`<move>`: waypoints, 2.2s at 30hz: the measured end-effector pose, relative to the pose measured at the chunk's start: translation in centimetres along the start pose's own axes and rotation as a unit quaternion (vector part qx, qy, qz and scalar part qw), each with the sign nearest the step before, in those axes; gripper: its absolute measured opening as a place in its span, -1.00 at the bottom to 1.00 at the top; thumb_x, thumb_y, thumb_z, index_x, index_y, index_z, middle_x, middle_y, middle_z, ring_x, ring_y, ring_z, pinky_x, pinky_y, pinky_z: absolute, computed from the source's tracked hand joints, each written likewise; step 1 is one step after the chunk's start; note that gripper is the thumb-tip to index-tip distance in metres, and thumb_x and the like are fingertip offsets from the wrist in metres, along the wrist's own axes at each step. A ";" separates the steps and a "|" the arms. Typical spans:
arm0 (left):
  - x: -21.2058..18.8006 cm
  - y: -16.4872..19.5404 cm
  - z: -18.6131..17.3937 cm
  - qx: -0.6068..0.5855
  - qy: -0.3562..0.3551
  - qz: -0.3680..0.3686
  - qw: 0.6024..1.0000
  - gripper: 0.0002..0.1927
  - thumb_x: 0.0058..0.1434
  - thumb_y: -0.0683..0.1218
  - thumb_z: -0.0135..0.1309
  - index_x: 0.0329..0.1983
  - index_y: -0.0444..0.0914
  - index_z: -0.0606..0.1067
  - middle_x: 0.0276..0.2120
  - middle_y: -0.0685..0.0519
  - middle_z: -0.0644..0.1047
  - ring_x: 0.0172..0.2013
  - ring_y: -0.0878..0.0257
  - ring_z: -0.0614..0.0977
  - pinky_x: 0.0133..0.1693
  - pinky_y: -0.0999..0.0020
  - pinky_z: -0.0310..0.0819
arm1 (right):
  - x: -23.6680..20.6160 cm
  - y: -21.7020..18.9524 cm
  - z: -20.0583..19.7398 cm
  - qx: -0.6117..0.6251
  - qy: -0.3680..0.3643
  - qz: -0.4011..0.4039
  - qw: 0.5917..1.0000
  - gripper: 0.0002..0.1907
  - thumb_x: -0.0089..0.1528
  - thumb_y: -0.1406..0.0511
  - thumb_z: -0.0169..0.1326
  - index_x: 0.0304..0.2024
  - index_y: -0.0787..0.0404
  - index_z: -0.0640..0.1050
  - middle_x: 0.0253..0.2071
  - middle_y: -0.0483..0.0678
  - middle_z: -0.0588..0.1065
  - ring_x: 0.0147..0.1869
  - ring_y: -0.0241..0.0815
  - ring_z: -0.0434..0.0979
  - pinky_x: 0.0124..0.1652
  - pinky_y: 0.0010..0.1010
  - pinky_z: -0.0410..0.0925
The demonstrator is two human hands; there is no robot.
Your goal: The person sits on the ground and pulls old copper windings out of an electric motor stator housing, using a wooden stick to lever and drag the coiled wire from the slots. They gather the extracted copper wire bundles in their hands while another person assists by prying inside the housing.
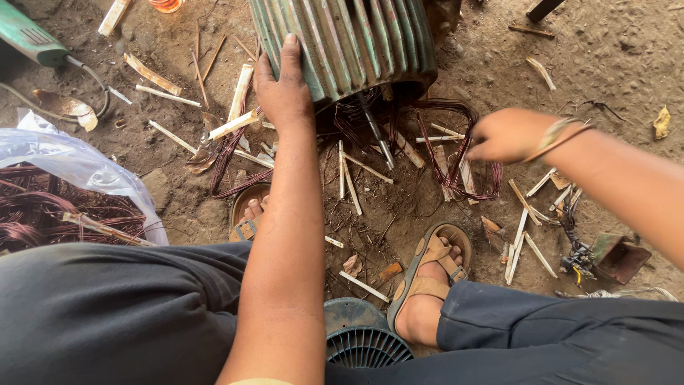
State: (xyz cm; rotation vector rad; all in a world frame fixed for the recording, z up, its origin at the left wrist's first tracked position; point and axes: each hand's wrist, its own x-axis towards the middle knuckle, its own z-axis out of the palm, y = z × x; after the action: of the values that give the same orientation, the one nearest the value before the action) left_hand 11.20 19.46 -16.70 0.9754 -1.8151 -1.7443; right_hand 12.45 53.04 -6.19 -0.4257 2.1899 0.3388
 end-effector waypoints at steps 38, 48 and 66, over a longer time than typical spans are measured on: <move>-0.3 -0.1 0.1 -0.027 0.018 0.047 0.998 -0.10 0.17 0.28 0.26 0.28 -0.54 0.40 0.25 -0.30 0.42 0.24 -0.02 0.49 0.25 0.18 0.30 | 9.7 -21.1 7.7 0.113 0.380 -0.068 0.915 -0.38 0.18 0.29 0.09 0.22 0.53 0.35 -0.11 0.36 0.50 -0.11 0.22 0.55 -0.10 -0.04 0.43; -0.3 -0.1 0.0 -0.062 0.011 0.053 0.997 -0.17 0.16 0.27 0.25 0.22 -0.50 0.46 0.13 -0.23 0.53 0.09 0.07 0.60 0.15 0.25 0.43 | 10.7 -21.9 7.7 0.142 0.406 -0.061 0.901 -0.65 0.14 0.29 0.16 -0.12 0.41 0.44 -0.20 0.25 0.51 -0.12 0.19 0.54 -0.14 -0.02 0.43; 0.3 -0.6 -0.2 -0.110 -0.063 0.027 0.992 -0.12 0.16 0.33 0.19 0.23 -0.49 0.46 0.06 -0.22 0.62 0.06 0.02 0.65 0.15 0.19 0.49 | 2.2 -12.7 11.8 -0.079 0.078 -0.101 0.989 -0.64 0.34 0.07 -0.08 -0.25 0.17 0.57 -0.35 0.03 0.57 -0.20 0.04 0.61 -0.09 -0.10 0.45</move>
State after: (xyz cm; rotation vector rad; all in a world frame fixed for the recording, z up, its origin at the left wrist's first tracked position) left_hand 11.23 19.16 -17.35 0.7357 -1.6624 -1.9606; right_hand 24.80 45.64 -16.10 -0.7796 2.2553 0.3806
